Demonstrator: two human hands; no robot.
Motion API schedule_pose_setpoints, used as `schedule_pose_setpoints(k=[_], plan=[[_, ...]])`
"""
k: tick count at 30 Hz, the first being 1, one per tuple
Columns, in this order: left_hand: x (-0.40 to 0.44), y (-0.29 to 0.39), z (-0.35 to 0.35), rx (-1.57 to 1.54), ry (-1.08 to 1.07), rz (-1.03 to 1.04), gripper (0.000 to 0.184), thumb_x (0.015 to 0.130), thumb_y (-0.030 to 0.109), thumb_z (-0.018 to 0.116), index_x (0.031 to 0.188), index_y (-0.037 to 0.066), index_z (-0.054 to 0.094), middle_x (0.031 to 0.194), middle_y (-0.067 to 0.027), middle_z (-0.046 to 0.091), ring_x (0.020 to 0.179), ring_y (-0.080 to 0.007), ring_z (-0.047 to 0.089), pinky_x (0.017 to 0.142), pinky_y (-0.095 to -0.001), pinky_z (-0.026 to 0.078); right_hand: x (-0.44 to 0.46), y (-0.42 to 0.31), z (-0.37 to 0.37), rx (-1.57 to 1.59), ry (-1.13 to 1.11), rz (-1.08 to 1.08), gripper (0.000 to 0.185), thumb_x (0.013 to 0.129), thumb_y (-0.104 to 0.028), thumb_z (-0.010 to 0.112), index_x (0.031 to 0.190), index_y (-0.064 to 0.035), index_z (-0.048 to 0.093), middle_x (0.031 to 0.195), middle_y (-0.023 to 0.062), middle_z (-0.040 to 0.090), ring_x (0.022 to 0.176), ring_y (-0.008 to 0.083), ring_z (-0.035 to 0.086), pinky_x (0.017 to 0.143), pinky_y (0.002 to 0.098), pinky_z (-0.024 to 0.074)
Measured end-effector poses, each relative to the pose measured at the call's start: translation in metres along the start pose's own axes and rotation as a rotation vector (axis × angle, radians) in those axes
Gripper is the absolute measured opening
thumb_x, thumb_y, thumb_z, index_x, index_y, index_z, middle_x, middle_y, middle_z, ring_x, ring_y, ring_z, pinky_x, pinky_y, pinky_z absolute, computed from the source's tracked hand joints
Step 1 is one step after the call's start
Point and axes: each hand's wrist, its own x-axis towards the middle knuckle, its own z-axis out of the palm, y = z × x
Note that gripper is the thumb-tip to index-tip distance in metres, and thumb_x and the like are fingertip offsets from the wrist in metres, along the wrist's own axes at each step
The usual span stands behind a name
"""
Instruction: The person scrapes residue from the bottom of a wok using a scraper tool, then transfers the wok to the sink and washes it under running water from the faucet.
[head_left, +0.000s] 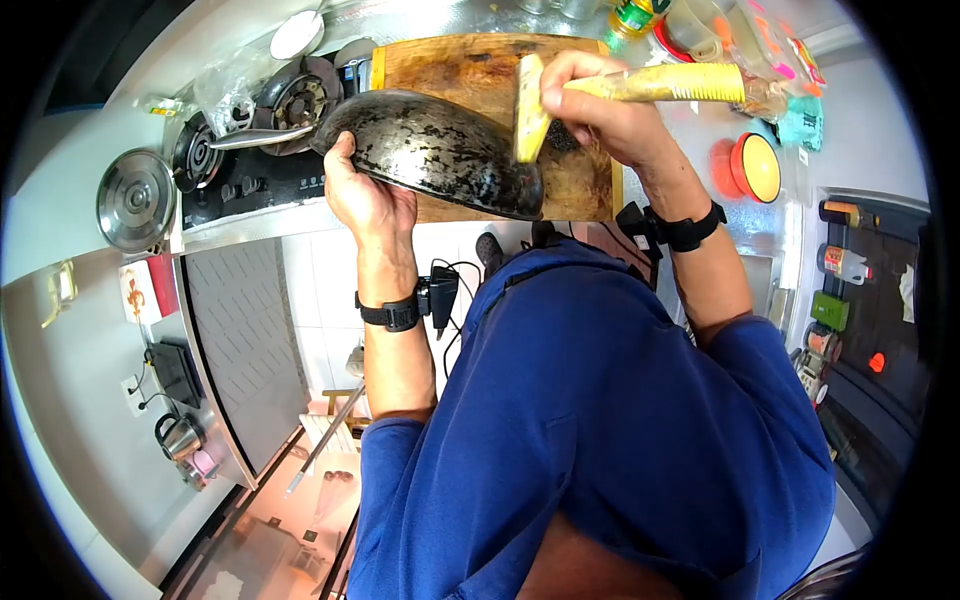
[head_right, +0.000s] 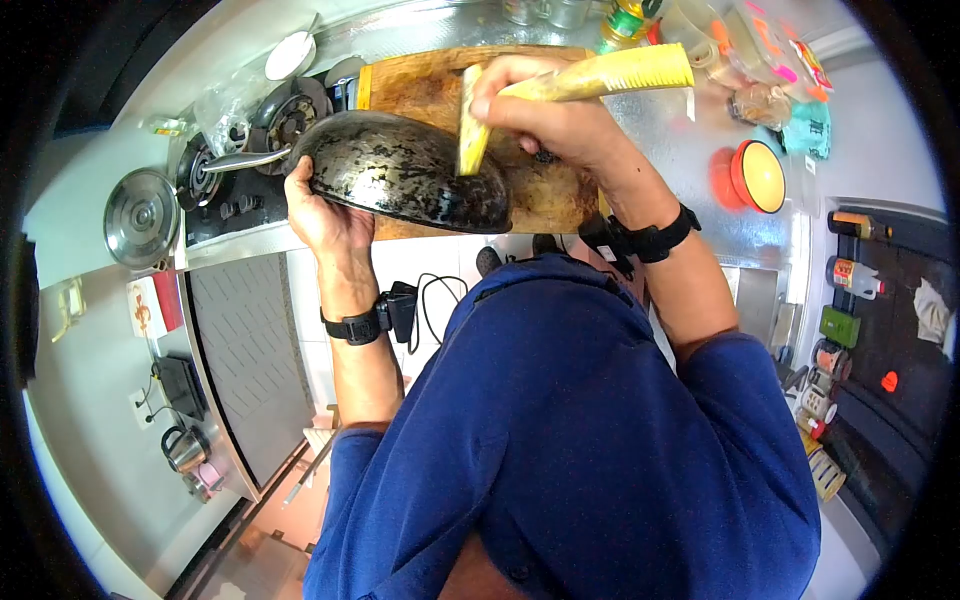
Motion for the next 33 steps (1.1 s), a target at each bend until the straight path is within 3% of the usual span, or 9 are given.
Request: schedule_pose_setpoints(k=[1, 2, 4, 9, 14, 20, 28, 30, 33], plan=[[0.000, 0.000, 0.001, -0.005, -0.001, -0.003, 0.032, 0.095, 0.019, 0.046, 0.114, -0.004, 0.057, 0.108, -0.0157, 0.067, 0.096, -0.0297, 0.069, 0.084, -0.0442, 0.060, -0.001, -0.010, 0.003, -0.051, -0.060, 0.076, 0.016, 0.088, -0.022, 0.069, 0.097, -0.0084, 0.067, 0.083, -0.0007, 0.065, 0.069, 0.0058, 0.060, 0.060, 0.0206, 0.0454], [0.000, 0.001, 0.002, -0.011, -0.003, -0.006, 0.032, 0.095, 0.019, 0.046, 0.114, -0.004, 0.057, 0.109, -0.0157, 0.067, 0.097, -0.0298, 0.069, 0.084, -0.0444, 0.060, 0.004, -0.007, 0.013, -0.077, -0.096, -0.145, 0.019, 0.084, -0.019, 0.071, 0.098, -0.0078, 0.068, 0.089, -0.0003, 0.066, 0.084, 0.0089, 0.061, 0.075, 0.0242, 0.0486], [0.000, 0.000, 0.004, -0.015, -0.006, -0.012, 0.032, 0.095, 0.019, 0.045, 0.114, -0.004, 0.057, 0.109, -0.0158, 0.067, 0.097, -0.0297, 0.069, 0.085, -0.0441, 0.059, 0.010, -0.019, 0.022, -0.117, -0.278, -0.126, 0.024, 0.080, -0.021, 0.073, 0.097, -0.0064, 0.067, 0.097, 0.0010, 0.065, 0.093, 0.0110, 0.060, 0.081, 0.0248, 0.0467], [0.003, -0.005, 0.004, 0.024, -0.006, 0.008, 0.039, 0.094, 0.025, 0.046, 0.118, -0.003, 0.058, 0.114, -0.0168, 0.067, 0.104, -0.0318, 0.067, 0.093, -0.0465, 0.054, 0.029, -0.011, 0.037, -0.214, -0.376, -0.132, 0.023, 0.078, -0.016, 0.074, 0.097, -0.0060, 0.066, 0.096, 0.0007, 0.065, 0.094, 0.0104, 0.060, 0.082, 0.0254, 0.0473], [0.004, -0.006, 0.002, 0.018, 0.024, 0.023, 0.038, 0.094, 0.025, 0.045, 0.117, -0.003, 0.058, 0.114, -0.0162, 0.067, 0.103, -0.0310, 0.067, 0.093, -0.0454, 0.055, 0.027, 0.006, 0.046, -0.030, -0.123, -0.065, 0.036, 0.076, -0.008, 0.080, 0.106, -0.0050, 0.060, 0.094, -0.0001, 0.061, 0.093, 0.0092, 0.058, 0.083, 0.0250, 0.0478], [0.003, -0.009, 0.005, 0.010, 0.022, 0.035, 0.037, 0.095, 0.024, 0.045, 0.118, -0.003, 0.058, 0.115, -0.0163, 0.067, 0.103, -0.0302, 0.067, 0.094, -0.0451, 0.055, 0.022, 0.027, 0.060, 0.363, 0.087, 0.041, 0.036, 0.083, 0.002, 0.072, 0.114, -0.0001, 0.054, 0.102, 0.0125, 0.067, 0.094, 0.0165, 0.065, 0.086, 0.0295, 0.0537], [-0.003, -0.013, 0.013, -0.019, 0.022, 0.059, 0.031, 0.096, 0.018, 0.044, 0.112, -0.004, 0.058, 0.107, -0.0157, 0.067, 0.095, -0.0272, 0.069, 0.086, -0.0404, 0.058, 0.016, 0.028, 0.091, 0.234, 0.342, -0.122, 0.041, 0.082, 0.001, 0.066, 0.119, 0.0062, 0.049, 0.099, 0.0142, 0.063, 0.086, 0.0148, 0.065, 0.075, 0.0300, 0.0540], [-0.004, -0.016, 0.013, -0.015, 0.008, 0.092, 0.031, 0.097, 0.019, 0.044, 0.112, -0.004, 0.058, 0.106, -0.0158, 0.067, 0.093, -0.0273, 0.069, 0.085, -0.0404, 0.058, 0.016, 0.031, 0.096, -0.130, 0.429, -0.170, 0.047, 0.085, 0.008, 0.057, 0.129, 0.0043, 0.041, 0.100, 0.0113, 0.061, 0.089, 0.0136, 0.061, 0.078, 0.0283, 0.0511], [-0.006, -0.018, 0.014, 0.004, 0.011, 0.085, 0.031, 0.096, 0.019, 0.044, 0.113, -0.004, 0.057, 0.105, -0.0161, 0.067, 0.093, -0.0274, 0.069, 0.084, -0.0406, 0.058, 0.014, 0.024, 0.100, -0.155, 0.404, -0.192, 0.047, 0.084, 0.006, 0.057, 0.128, 0.0044, 0.041, 0.097, 0.0102, 0.060, 0.086, 0.0121, 0.059, 0.074, 0.0271, 0.0496]])
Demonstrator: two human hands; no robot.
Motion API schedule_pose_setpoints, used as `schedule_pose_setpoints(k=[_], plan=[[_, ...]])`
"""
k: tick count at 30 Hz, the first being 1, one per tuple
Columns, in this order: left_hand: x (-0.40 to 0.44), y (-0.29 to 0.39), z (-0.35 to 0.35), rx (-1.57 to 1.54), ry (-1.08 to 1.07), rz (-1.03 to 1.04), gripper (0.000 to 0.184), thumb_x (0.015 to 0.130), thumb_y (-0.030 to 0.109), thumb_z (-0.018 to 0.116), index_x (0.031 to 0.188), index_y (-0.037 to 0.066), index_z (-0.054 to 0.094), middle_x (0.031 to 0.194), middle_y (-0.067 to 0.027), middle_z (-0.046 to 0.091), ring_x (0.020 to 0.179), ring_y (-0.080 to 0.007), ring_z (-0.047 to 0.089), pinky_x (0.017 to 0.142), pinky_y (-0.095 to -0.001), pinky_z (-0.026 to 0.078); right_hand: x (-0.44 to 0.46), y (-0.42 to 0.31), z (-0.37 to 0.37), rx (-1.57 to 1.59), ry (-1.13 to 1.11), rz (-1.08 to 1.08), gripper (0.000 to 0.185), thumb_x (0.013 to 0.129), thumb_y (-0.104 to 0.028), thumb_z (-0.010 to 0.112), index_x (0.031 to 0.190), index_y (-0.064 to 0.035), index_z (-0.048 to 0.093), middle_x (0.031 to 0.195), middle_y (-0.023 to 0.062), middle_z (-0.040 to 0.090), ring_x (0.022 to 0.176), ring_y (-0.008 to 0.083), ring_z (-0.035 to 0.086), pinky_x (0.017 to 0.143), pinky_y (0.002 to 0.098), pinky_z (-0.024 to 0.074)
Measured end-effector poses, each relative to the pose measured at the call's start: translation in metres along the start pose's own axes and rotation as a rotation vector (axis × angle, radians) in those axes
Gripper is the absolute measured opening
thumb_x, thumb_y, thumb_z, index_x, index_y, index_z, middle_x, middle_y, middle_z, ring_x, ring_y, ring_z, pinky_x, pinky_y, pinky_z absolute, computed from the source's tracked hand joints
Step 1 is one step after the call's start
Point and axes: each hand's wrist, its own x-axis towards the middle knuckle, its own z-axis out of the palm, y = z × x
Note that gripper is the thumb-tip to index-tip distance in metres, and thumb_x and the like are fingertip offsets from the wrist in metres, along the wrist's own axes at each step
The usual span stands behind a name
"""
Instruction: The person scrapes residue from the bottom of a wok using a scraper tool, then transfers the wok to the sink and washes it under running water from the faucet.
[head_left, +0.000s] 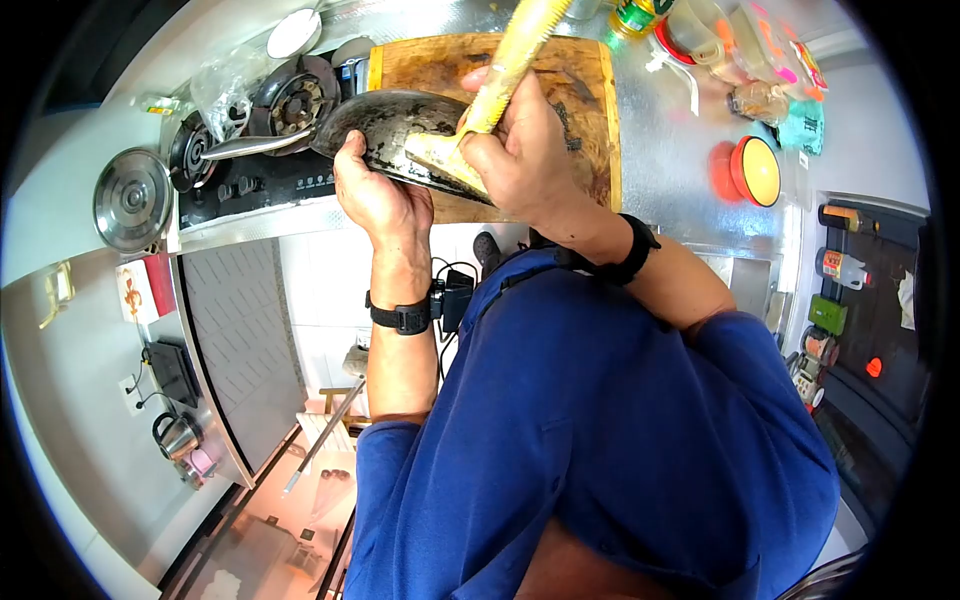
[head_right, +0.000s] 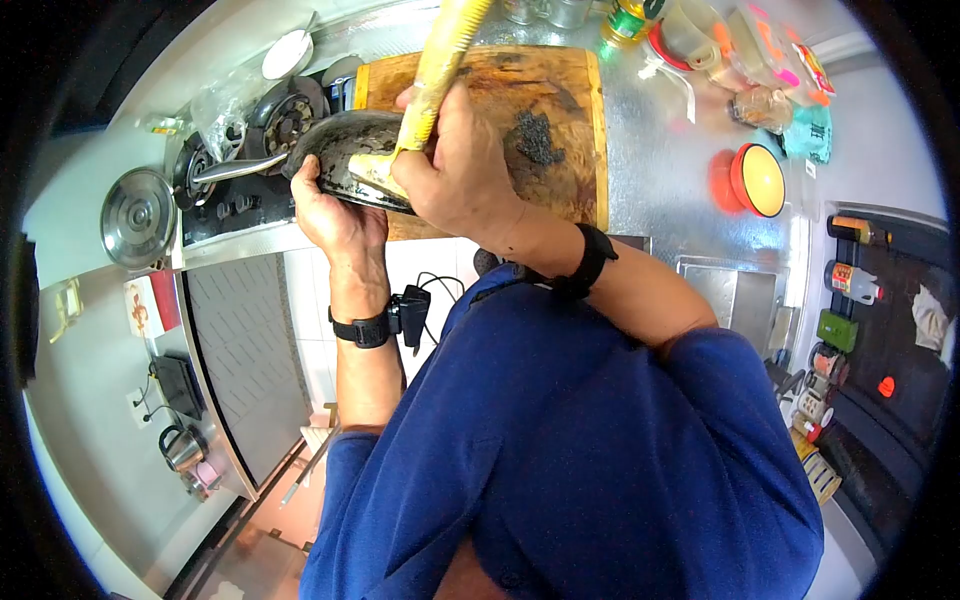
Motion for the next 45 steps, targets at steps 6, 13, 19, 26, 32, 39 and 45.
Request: schedule_pose_setpoints(k=[6, 13, 19, 26, 32, 39, 45], plan=[[-0.004, 0.002, 0.002, 0.017, 0.004, 0.001, 0.032, 0.097, 0.019, 0.044, 0.114, -0.004, 0.057, 0.107, -0.0165, 0.066, 0.095, -0.0278, 0.068, 0.085, -0.0410, 0.057, 0.007, -0.003, 0.005, -0.005, 0.050, -0.076, 0.047, 0.078, -0.019, 0.075, 0.111, 0.0020, 0.050, 0.085, 0.0151, 0.064, 0.070, 0.0250, 0.066, 0.065, 0.0377, 0.0531], [-0.004, 0.000, 0.002, 0.014, 0.000, 0.016, 0.034, 0.097, 0.021, 0.044, 0.115, -0.004, 0.056, 0.109, -0.0168, 0.066, 0.098, -0.0280, 0.067, 0.087, -0.0408, 0.056, 0.013, -0.006, 0.003, -0.255, 0.089, -0.131, 0.048, 0.080, -0.027, 0.077, 0.107, 0.0023, 0.050, 0.085, 0.0187, 0.065, 0.073, 0.0358, 0.067, 0.065, 0.0427, 0.0531], [-0.010, 0.000, 0.006, 0.007, 0.051, 0.026, 0.037, 0.096, 0.024, 0.042, 0.116, -0.004, 0.056, 0.109, -0.0171, 0.065, 0.100, -0.0290, 0.066, 0.089, -0.0431, 0.055, 0.003, -0.004, 0.014, -0.252, 0.113, -0.196, 0.047, 0.083, -0.028, 0.074, 0.107, 0.0024, 0.049, 0.082, 0.0190, 0.064, 0.072, 0.0381, 0.066, 0.065, 0.0454, 0.0523], [-0.008, -0.007, 0.006, 0.083, 0.105, 0.100, 0.047, 0.094, 0.032, 0.038, 0.119, -0.003, 0.057, 0.114, -0.0182, 0.066, 0.106, -0.0338, 0.065, 0.095, -0.0473, 0.052, 0.005, -0.004, 0.015, -0.259, 0.161, -0.123, 0.053, 0.082, -0.029, 0.075, 0.110, 0.0044, 0.046, 0.083, 0.0215, 0.064, 0.073, 0.0407, 0.066, 0.064, 0.0472, 0.0521], [-0.011, -0.009, 0.011, 0.085, 0.135, 0.124, 0.047, 0.094, 0.032, 0.038, 0.119, -0.004, 0.057, 0.114, -0.0185, 0.065, 0.104, -0.0345, 0.065, 0.094, -0.0470, 0.052, 0.006, -0.005, 0.014, -0.226, 0.156, -0.143, 0.051, 0.083, -0.028, 0.073, 0.109, 0.0058, 0.045, 0.082, 0.0245, 0.062, 0.073, 0.0431, 0.065, 0.065, 0.0490, 0.0516], [-0.012, -0.006, 0.017, 0.076, 0.163, 0.099, 0.045, 0.094, 0.031, 0.038, 0.117, -0.003, 0.056, 0.113, -0.0181, 0.065, 0.103, -0.0340, 0.065, 0.094, -0.0463, 0.053, 0.005, -0.009, 0.015, -0.299, 0.079, -0.137, 0.053, 0.083, -0.026, 0.073, 0.112, 0.0065, 0.044, 0.086, 0.0263, 0.063, 0.077, 0.0438, 0.066, 0.066, 0.0496, 0.0519], [-0.014, -0.006, 0.020, 0.071, 0.173, 0.094, 0.046, 0.093, 0.031, 0.038, 0.117, -0.003, 0.056, 0.111, -0.0186, 0.065, 0.104, -0.0343, 0.065, 0.094, -0.0465, 0.053, 0.006, -0.010, 0.015, -0.271, 0.062, -0.121, 0.051, 0.084, -0.026, 0.071, 0.109, 0.0078, 0.042, 0.084, 0.0274, 0.063, 0.076, 0.0441, 0.066, 0.067, 0.0499, 0.0523]])
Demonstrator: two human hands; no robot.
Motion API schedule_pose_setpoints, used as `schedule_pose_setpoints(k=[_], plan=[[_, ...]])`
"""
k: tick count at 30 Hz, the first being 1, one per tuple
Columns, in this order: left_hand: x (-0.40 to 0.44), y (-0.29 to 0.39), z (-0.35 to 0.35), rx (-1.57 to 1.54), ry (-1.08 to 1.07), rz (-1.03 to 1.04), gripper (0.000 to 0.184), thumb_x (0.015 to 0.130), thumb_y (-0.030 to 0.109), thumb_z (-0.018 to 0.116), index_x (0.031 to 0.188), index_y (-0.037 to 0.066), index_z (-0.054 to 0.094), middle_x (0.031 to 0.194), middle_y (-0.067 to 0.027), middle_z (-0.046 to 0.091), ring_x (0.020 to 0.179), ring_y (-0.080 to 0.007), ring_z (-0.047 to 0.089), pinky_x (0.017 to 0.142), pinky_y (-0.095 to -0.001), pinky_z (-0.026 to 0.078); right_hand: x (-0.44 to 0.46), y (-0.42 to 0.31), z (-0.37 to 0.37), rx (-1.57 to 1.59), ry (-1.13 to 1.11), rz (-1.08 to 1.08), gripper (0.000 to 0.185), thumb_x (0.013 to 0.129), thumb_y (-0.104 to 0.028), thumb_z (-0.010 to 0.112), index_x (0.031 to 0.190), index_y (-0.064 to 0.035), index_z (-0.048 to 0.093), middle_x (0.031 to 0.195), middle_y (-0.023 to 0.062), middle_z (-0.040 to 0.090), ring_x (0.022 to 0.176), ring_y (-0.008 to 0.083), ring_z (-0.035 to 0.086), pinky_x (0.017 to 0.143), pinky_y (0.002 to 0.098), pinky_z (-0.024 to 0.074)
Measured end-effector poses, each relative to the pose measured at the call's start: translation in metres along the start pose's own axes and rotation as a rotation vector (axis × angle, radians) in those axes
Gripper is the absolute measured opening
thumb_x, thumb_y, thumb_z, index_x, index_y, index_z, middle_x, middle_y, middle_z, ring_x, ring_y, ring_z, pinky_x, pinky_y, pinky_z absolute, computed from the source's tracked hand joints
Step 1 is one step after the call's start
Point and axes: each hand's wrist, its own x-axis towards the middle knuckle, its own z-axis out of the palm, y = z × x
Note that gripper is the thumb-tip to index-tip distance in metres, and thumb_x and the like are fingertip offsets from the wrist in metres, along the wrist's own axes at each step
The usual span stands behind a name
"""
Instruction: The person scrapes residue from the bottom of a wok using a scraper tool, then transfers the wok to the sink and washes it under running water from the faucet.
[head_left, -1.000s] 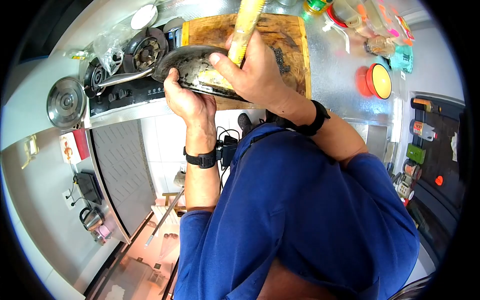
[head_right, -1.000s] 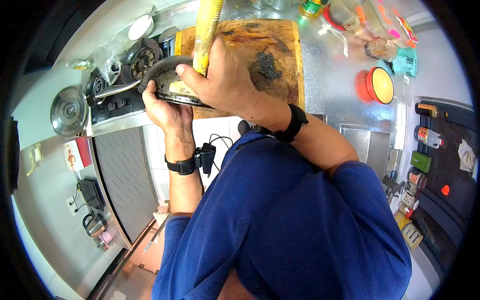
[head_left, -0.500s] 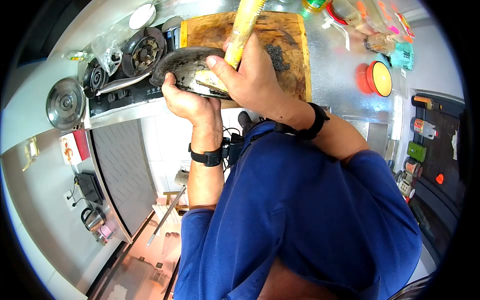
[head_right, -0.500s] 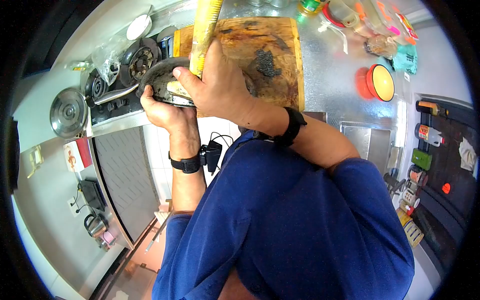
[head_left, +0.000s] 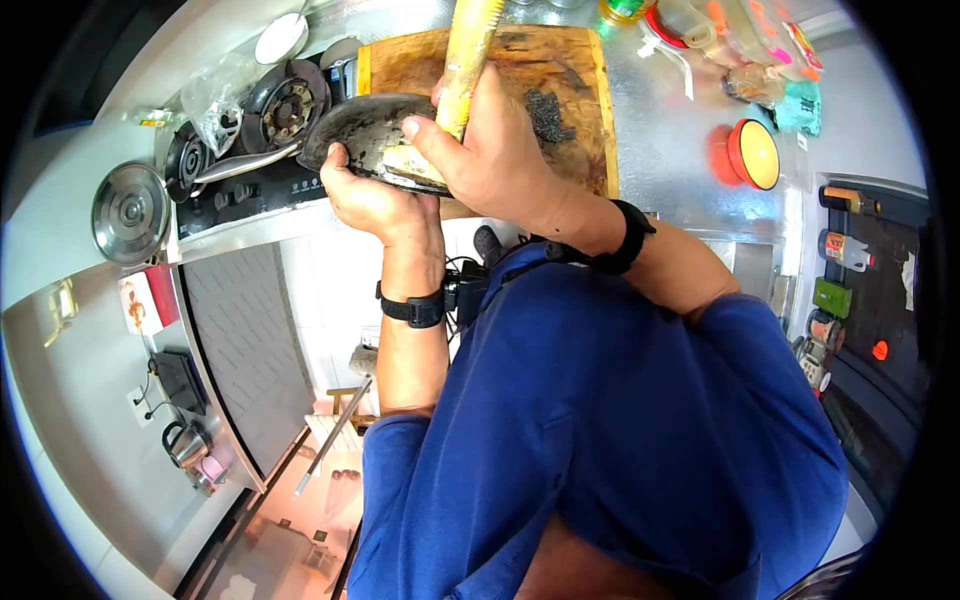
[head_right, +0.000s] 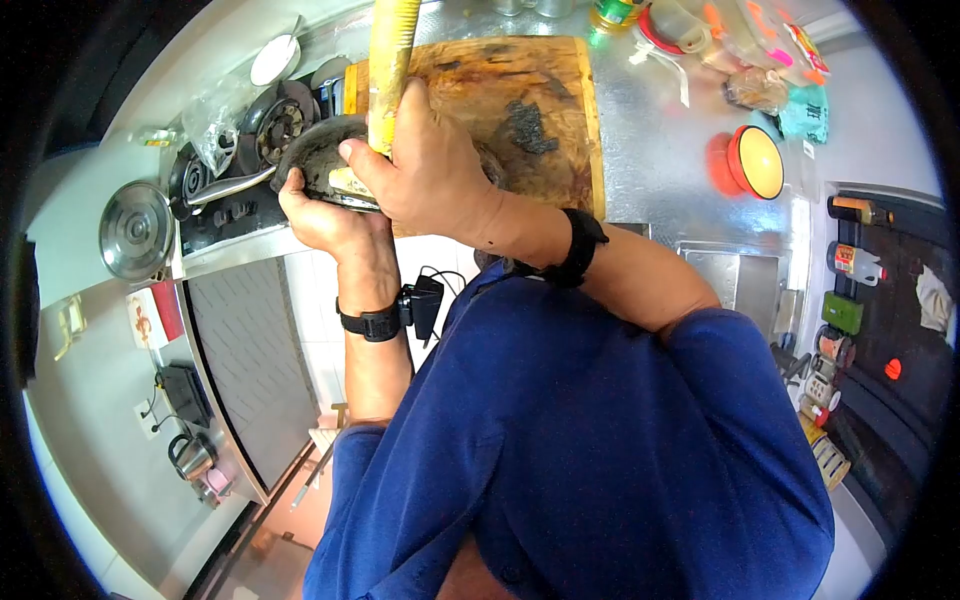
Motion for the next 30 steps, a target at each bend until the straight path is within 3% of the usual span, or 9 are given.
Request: schedule_pose_setpoints(k=[5, 10, 14, 18, 19, 23, 25, 28, 30], plan=[[0.004, -0.003, -0.007, -0.006, -0.014, 0.017, 0.046, 0.093, 0.032, 0.038, 0.117, -0.003, 0.056, 0.112, -0.0185, 0.065, 0.103, -0.0343, 0.065, 0.094, -0.0468, 0.053, -0.001, -0.002, -0.001, 0.045, -0.104, 0.045, 0.051, 0.084, -0.025, 0.071, 0.110, 0.0067, 0.041, 0.084, 0.0271, 0.064, 0.076, 0.0438, 0.066, 0.067, 0.0496, 0.0524], [0.004, -0.004, -0.001, -0.061, -0.016, -0.009, 0.045, 0.093, 0.032, 0.037, 0.115, -0.002, 0.057, 0.112, -0.0173, 0.065, 0.103, -0.0340, 0.065, 0.092, -0.0470, 0.053, -0.001, 0.002, 0.002, 0.057, 0.102, 0.042, 0.048, 0.084, -0.025, 0.072, 0.107, 0.0050, 0.043, 0.084, 0.0248, 0.065, 0.076, 0.0429, 0.067, 0.067, 0.0493, 0.0525], [0.003, -0.002, -0.002, -0.029, -0.002, 0.001, 0.044, 0.093, 0.032, 0.039, 0.114, -0.002, 0.058, 0.110, -0.0169, 0.065, 0.100, -0.0334, 0.066, 0.092, -0.0466, 0.053, 0.000, -0.002, 0.000, 0.003, -0.037, 0.040, 0.047, 0.083, -0.025, 0.072, 0.106, 0.0054, 0.044, 0.083, 0.0249, 0.065, 0.075, 0.0425, 0.067, 0.066, 0.0490, 0.0524], [0.006, -0.006, -0.001, -0.052, 0.011, 0.008, 0.043, 0.093, 0.031, 0.039, 0.114, -0.002, 0.057, 0.109, -0.0167, 0.065, 0.100, -0.0334, 0.066, 0.092, -0.0467, 0.053, 0.001, -0.002, 0.000, 0.085, 0.065, 0.101, 0.048, 0.083, -0.026, 0.072, 0.104, 0.0065, 0.045, 0.082, 0.0254, 0.063, 0.075, 0.0430, 0.066, 0.067, 0.0494, 0.0516], [0.006, -0.005, -0.001, -0.052, 0.011, 0.008, 0.043, 0.093, 0.031, 0.039, 0.114, -0.002, 0.057, 0.109, -0.0167, 0.065, 0.100, -0.0334, 0.066, 0.092, -0.0467, 0.053, 0.001, 0.004, 0.001, 0.000, 0.009, -0.013, 0.046, 0.083, -0.025, 0.073, 0.103, 0.0058, 0.045, 0.080, 0.0242, 0.063, 0.074, 0.0425, 0.066, 0.065, 0.0488, 0.0516], [0.004, -0.004, -0.001, -0.066, 0.006, -0.027, 0.043, 0.093, 0.031, 0.039, 0.114, -0.001, 0.058, 0.110, -0.0166, 0.065, 0.099, -0.0331, 0.066, 0.091, -0.0464, 0.054, 0.001, 0.003, 0.002, 0.025, -0.024, -0.060, 0.044, 0.083, -0.024, 0.073, 0.102, 0.0051, 0.046, 0.080, 0.0242, 0.063, 0.073, 0.0421, 0.066, 0.066, 0.0490, 0.0514], [0.002, -0.002, 0.005, -0.051, 0.049, -0.002, 0.042, 0.093, 0.031, 0.040, 0.113, -0.002, 0.058, 0.110, -0.0170, 0.065, 0.099, -0.0341, 0.066, 0.091, -0.0463, 0.054, 0.002, -0.003, 0.001, 0.041, 0.052, 0.085, 0.037, 0.086, -0.020, 0.074, 0.105, 0.0000, 0.049, 0.085, 0.0130, 0.060, 0.074, 0.0253, 0.063, 0.067, 0.0380, 0.0502], [-0.002, 0.001, 0.003, -0.093, 0.007, -0.029, 0.039, 0.094, 0.029, 0.042, 0.110, -0.002, 0.057, 0.107, -0.0153, 0.064, 0.097, -0.0294, 0.065, 0.087, -0.0425, 0.054, 0.005, -0.003, -0.003, -0.003, -0.147, 0.045, 0.036, 0.087, -0.021, 0.073, 0.105, -0.0001, 0.049, 0.083, 0.0134, 0.060, 0.073, 0.0258, 0.063, 0.067, 0.0382, 0.0501], [0.000, 0.002, 0.004, -0.084, 0.016, -0.021, 0.039, 0.094, 0.028, 0.041, 0.111, -0.003, 0.057, 0.108, -0.0165, 0.064, 0.097, -0.0307, 0.065, 0.087, -0.0431, 0.054, 0.005, 0.002, 0.000, -0.019, -0.091, -0.057, 0.034, 0.087, -0.021, 0.072, 0.104, -0.0003, 0.050, 0.083, 0.0130, 0.060, 0.074, 0.0251, 0.063, 0.067, 0.0379, 0.0499]])
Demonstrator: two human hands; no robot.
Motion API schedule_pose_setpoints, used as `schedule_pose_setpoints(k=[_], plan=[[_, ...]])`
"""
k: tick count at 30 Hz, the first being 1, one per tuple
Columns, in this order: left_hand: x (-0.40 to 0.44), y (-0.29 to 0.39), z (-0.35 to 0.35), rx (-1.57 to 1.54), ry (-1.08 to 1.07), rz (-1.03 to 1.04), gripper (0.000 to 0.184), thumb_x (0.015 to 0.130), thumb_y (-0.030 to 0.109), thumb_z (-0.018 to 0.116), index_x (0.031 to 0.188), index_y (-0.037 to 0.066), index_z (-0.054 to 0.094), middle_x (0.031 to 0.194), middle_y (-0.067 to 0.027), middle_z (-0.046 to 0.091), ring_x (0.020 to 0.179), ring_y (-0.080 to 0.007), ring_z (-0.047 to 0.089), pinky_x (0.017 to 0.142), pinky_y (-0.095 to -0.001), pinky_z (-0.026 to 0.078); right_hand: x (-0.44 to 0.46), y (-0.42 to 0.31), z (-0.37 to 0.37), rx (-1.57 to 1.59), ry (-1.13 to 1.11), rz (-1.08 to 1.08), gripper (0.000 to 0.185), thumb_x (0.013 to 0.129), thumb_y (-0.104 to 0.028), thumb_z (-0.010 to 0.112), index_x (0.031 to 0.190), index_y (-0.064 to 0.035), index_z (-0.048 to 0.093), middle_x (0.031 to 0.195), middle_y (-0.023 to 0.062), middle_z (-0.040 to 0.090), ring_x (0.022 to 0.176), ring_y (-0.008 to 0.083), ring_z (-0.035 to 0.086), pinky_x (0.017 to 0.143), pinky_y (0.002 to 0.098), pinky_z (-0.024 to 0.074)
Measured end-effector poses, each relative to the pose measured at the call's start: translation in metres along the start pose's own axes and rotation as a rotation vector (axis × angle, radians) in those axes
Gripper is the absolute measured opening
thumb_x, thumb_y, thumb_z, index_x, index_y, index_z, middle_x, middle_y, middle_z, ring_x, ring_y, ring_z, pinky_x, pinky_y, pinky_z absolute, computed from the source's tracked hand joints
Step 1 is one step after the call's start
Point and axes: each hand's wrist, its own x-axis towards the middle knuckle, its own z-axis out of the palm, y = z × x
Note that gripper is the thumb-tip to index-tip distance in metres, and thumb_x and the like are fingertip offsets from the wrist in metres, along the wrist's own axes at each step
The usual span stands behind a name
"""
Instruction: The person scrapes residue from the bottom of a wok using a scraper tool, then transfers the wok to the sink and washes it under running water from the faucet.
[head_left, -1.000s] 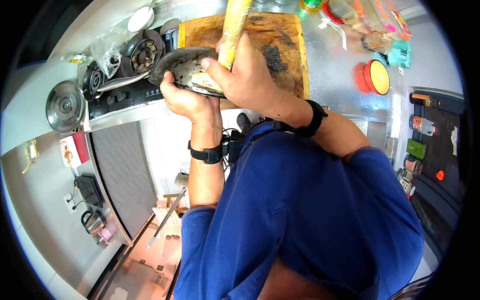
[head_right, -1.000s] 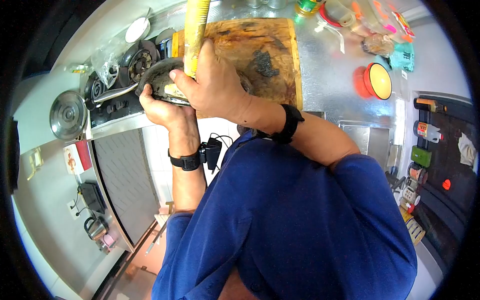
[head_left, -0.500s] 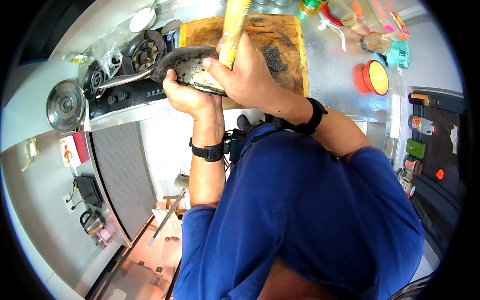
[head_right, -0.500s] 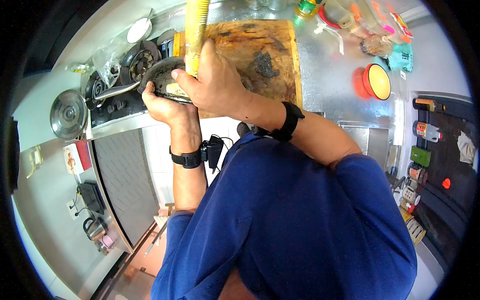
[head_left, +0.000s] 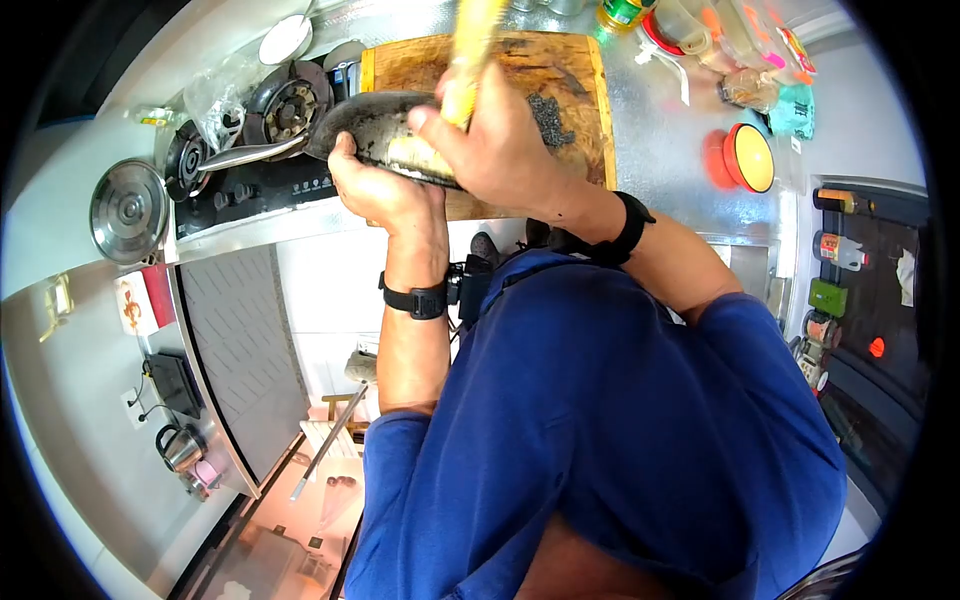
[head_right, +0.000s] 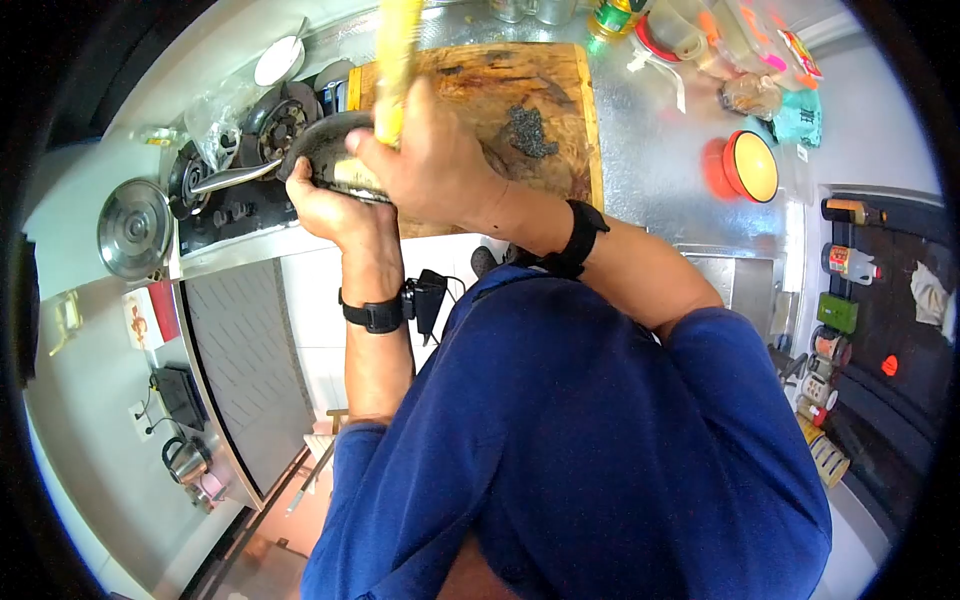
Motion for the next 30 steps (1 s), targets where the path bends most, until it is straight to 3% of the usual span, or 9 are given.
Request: schedule_pose_setpoints(k=[2, 12, 14, 15, 20, 22, 24, 27, 30], plan=[[0.009, -0.003, -0.004, -0.006, -0.015, 0.008, 0.040, 0.094, 0.029, 0.042, 0.111, -0.004, 0.057, 0.110, -0.0170, 0.064, 0.098, -0.0313, 0.065, 0.087, -0.0438, 0.054, 0.002, -0.002, 0.001, 0.079, 0.161, 0.102, 0.044, 0.083, -0.026, 0.074, 0.101, 0.0051, 0.048, 0.081, 0.0227, 0.063, 0.073, 0.0390, 0.066, 0.064, 0.0462, 0.0516], [0.010, 0.002, -0.009, 0.020, -0.022, 0.003, 0.043, 0.093, 0.030, 0.039, 0.113, -0.003, 0.058, 0.110, -0.0174, 0.066, 0.100, -0.0334, 0.065, 0.091, -0.0475, 0.053, -0.005, 0.001, -0.004, 0.084, 0.014, -0.019, 0.039, 0.085, -0.022, 0.072, 0.104, 0.0021, 0.049, 0.083, 0.0202, 0.063, 0.075, 0.0378, 0.066, 0.067, 0.0449, 0.0516], [0.017, 0.001, -0.009, 0.039, -0.003, -0.012, 0.043, 0.092, 0.031, 0.040, 0.111, -0.002, 0.059, 0.108, -0.0168, 0.066, 0.100, -0.0327, 0.065, 0.092, -0.0474, 0.053, -0.002, 0.000, -0.006, 0.049, 0.086, 0.152, 0.039, 0.085, -0.021, 0.072, 0.106, 0.0022, 0.049, 0.085, 0.0195, 0.064, 0.076, 0.0365, 0.066, 0.068, 0.0436, 0.0515], [0.015, 0.003, -0.008, 0.038, 0.016, -0.010, 0.043, 0.092, 0.031, 0.040, 0.111, -0.001, 0.060, 0.108, -0.0168, 0.067, 0.099, -0.0330, 0.066, 0.091, -0.0476, 0.053, -0.004, 0.001, -0.006, 0.085, 0.105, 0.144, 0.033, 0.087, -0.019, 0.072, 0.105, -0.0013, 0.051, 0.085, 0.0110, 0.059, 0.074, 0.0197, 0.060, 0.069, 0.0356, 0.0495], [0.024, 0.000, -0.015, 0.016, -0.008, 0.016, 0.043, 0.091, 0.031, 0.039, 0.111, -0.002, 0.060, 0.108, -0.0169, 0.067, 0.098, -0.0334, 0.066, 0.090, -0.0486, 0.053, -0.012, 0.002, -0.006, 0.079, 0.076, 0.048, 0.034, 0.087, -0.020, 0.073, 0.105, -0.0014, 0.050, 0.086, 0.0115, 0.058, 0.076, 0.0217, 0.060, 0.070, 0.0356, 0.0492], [0.024, 0.003, -0.013, 0.027, 0.030, -0.010, 0.044, 0.091, 0.031, 0.039, 0.111, -0.002, 0.060, 0.109, -0.0170, 0.067, 0.100, -0.0336, 0.066, 0.091, -0.0491, 0.053, -0.013, -0.003, -0.008, 0.040, 0.032, 0.031, 0.039, 0.085, -0.019, 0.071, 0.109, 0.0013, 0.048, 0.086, 0.0179, 0.062, 0.076, 0.0331, 0.066, 0.069, 0.0421, 0.0513], [0.017, 0.008, -0.013, 0.037, -0.037, -0.025, 0.045, 0.091, 0.032, 0.038, 0.112, -0.001, 0.060, 0.110, -0.0171, 0.067, 0.101, -0.0346, 0.065, 0.094, -0.0499, 0.052, -0.012, 0.003, -0.004, 0.062, 0.028, -0.032, 0.040, 0.085, -0.019, 0.071, 0.110, 0.0022, 0.047, 0.085, 0.0179, 0.062, 0.076, 0.0337, 0.066, 0.069, 0.0425, 0.0512], [0.022, 0.005, -0.015, 0.037, -0.019, -0.022, 0.046, 0.091, 0.031, 0.037, 0.113, -0.002, 0.060, 0.111, -0.0172, 0.066, 0.102, -0.0347, 0.065, 0.094, -0.0501, 0.052, -0.006, 0.007, -0.003, 0.122, 0.157, 0.162, 0.041, 0.084, -0.022, 0.072, 0.106, 0.0032, 0.048, 0.085, 0.0187, 0.064, 0.077, 0.0341, 0.066, 0.068, 0.0426, 0.0514], [0.020, 0.007, -0.014, 0.011, -0.019, -0.025, 0.046, 0.092, 0.032, 0.037, 0.113, -0.002, 0.060, 0.110, -0.0173, 0.067, 0.102, -0.0348, 0.065, 0.094, -0.0498, 0.052, -0.013, -0.002, -0.004, 0.077, 0.026, 0.013, 0.041, 0.084, -0.022, 0.072, 0.105, 0.0035, 0.048, 0.085, 0.0194, 0.064, 0.076, 0.0357, 0.067, 0.066, 0.0438, 0.0514]])
